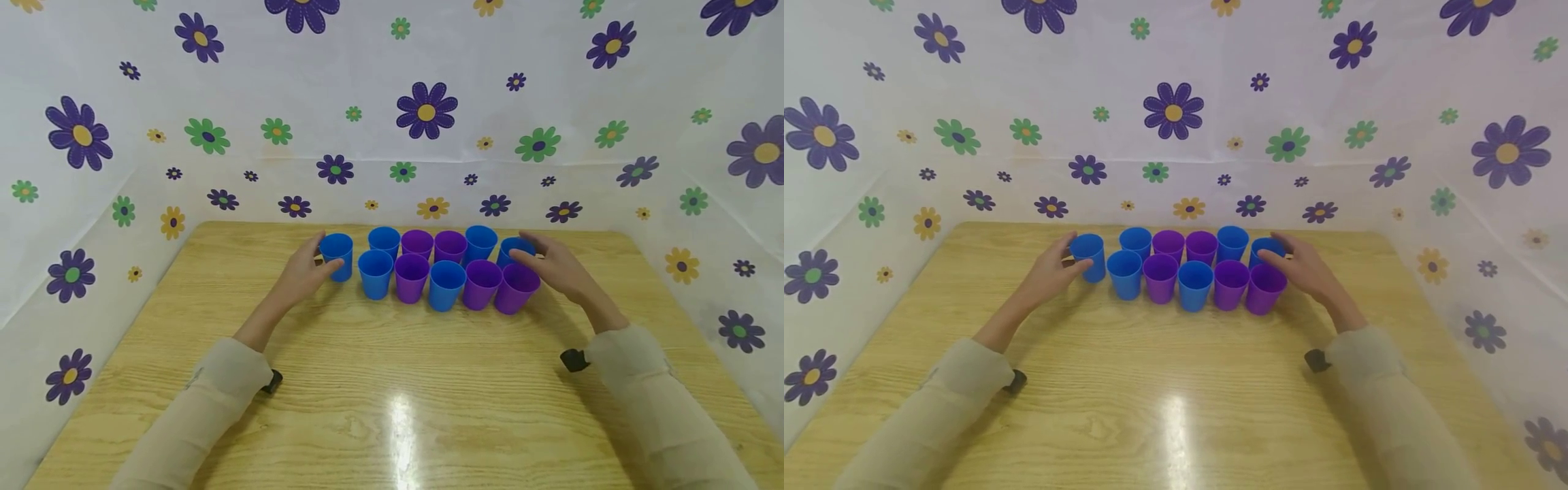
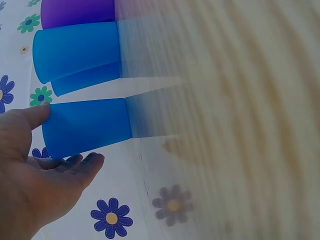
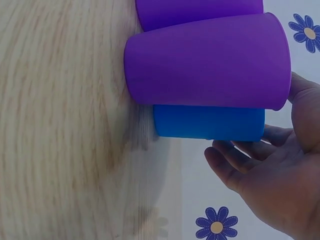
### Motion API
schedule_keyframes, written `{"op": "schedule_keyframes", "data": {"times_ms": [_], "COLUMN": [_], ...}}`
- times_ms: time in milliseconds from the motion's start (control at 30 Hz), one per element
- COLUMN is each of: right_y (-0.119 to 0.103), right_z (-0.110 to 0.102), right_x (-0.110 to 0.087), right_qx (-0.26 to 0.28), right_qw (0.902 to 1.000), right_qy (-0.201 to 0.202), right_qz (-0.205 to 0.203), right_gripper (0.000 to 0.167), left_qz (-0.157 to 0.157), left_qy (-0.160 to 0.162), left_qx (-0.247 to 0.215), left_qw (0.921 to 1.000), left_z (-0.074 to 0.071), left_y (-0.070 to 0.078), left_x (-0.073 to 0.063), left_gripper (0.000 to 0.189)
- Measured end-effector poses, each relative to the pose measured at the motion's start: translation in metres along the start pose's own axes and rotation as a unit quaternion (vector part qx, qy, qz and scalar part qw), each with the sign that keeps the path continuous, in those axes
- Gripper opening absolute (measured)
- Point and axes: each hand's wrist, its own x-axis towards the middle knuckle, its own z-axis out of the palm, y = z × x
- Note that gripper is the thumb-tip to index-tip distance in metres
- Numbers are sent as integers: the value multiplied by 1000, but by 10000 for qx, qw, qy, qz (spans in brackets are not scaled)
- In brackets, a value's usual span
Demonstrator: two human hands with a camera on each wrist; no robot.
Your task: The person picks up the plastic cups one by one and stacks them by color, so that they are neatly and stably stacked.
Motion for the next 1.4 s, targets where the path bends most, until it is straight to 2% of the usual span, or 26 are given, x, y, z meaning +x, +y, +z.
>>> {"op": "schedule_keyframes", "data": {"times_ms": [233,400,567,767,1233,1400], "right_y": [-6,-7,-8,-4,17,24], "right_z": [1,2,-1,-6,-18,-23], "right_x": [6,9,9,7,-8,-15], "right_qx": [-208,-256,-272,-348,-184,-204], "right_qw": [9997,9995,9993,9990,9992,9994], "right_qy": [-54,-90,-113,-102,111,123], "right_qz": [108,177,220,270,325,269], "right_gripper": [77,76,74,75,75,75], "left_qz": [-71,-28,-129,-166,6,16], "left_qy": [42,76,79,8,-383,-478], "left_qx": [60,-78,-208,-12,-94,8], "left_qw": [9999,9999,9997,9999,9992,9989], "left_z": [1,1,1,-2,-7,-8], "left_y": [-1,-1,-1,-1,4,5], "left_x": [2,3,2,1,-16,-22], "left_gripper": [77,74,73,71,65,67]}}
